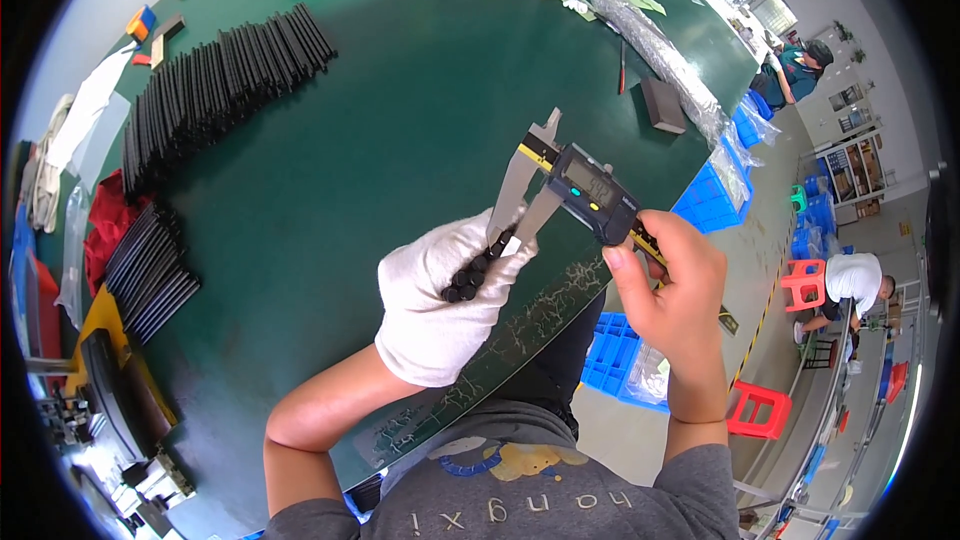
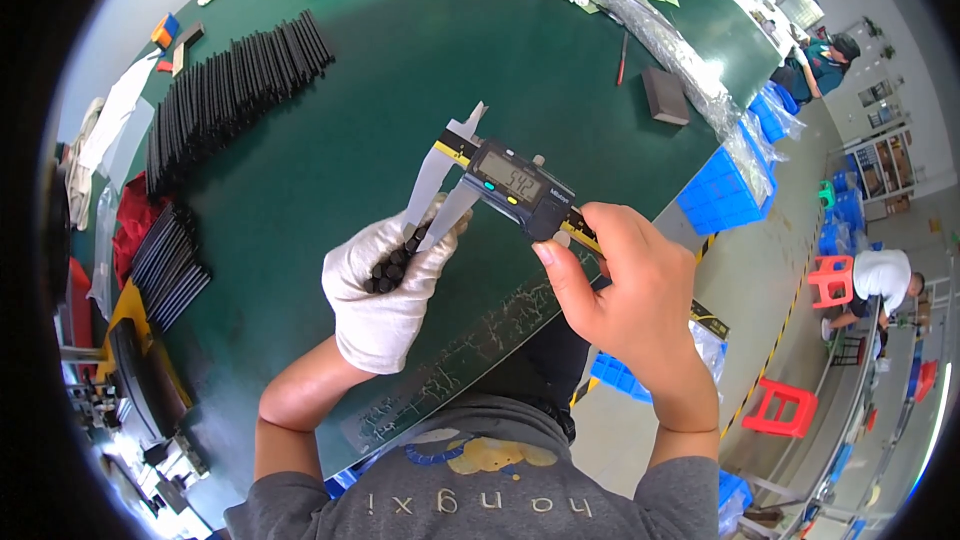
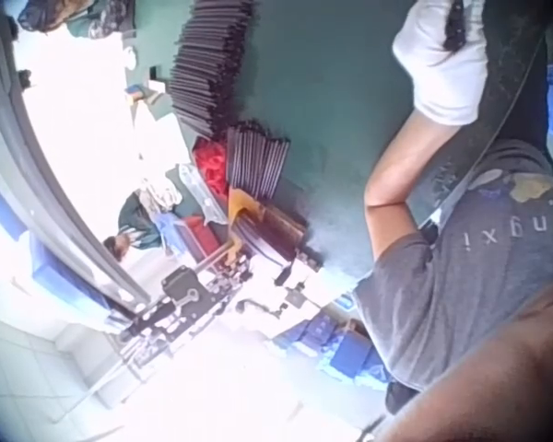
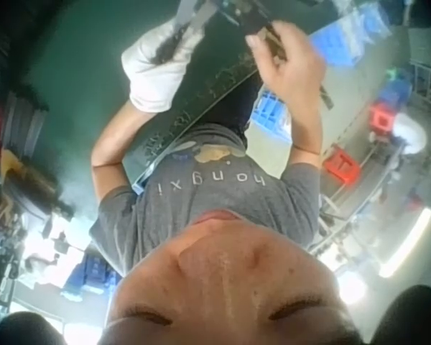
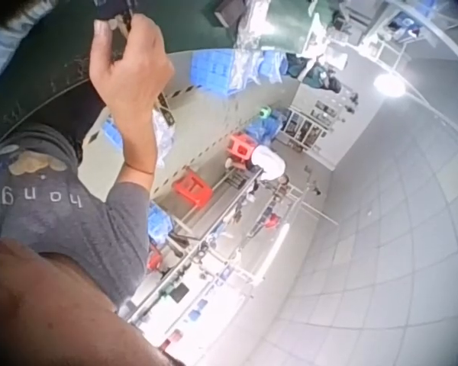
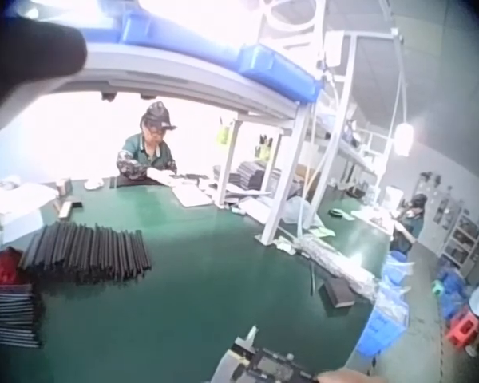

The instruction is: Measuring the dimensions of small black cylindrical parts using a digital caliper at a factory workbench.

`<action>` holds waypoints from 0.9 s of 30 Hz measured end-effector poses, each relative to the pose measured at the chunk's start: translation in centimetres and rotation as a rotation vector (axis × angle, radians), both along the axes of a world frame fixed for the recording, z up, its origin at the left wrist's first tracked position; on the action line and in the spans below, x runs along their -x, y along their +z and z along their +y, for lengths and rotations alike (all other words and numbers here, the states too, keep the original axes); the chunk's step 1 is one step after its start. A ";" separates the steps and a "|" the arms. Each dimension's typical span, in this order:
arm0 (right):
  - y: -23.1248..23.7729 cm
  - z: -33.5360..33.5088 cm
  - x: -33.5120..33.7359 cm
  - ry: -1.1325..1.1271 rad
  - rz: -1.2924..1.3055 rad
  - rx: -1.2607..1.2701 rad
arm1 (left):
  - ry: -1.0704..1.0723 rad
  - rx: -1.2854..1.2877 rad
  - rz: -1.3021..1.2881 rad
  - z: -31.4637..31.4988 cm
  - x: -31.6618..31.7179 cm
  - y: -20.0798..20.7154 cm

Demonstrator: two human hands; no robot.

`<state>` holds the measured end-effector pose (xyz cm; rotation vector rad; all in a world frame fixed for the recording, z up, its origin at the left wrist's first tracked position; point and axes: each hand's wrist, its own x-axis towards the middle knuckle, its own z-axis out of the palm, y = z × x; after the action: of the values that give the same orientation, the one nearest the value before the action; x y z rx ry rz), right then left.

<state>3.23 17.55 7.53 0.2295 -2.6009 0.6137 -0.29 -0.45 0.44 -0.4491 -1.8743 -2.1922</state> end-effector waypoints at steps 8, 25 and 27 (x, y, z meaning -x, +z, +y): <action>0.8 0.1 -0.2 -0.044 -0.028 -0.051 | 0.017 0.108 0.158 0.2 0.3 0.1; 0.2 0.6 -0.3 0.010 0.010 -0.063 | 0.005 0.152 0.171 -0.2 0.2 0.2; 0.3 0.3 -0.3 0.002 0.005 -0.062 | 0.005 0.143 0.170 -0.3 0.3 0.1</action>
<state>3.50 17.89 7.86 0.2536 -2.6174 0.5323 -0.54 -0.74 0.53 -0.6344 -1.9436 -1.9559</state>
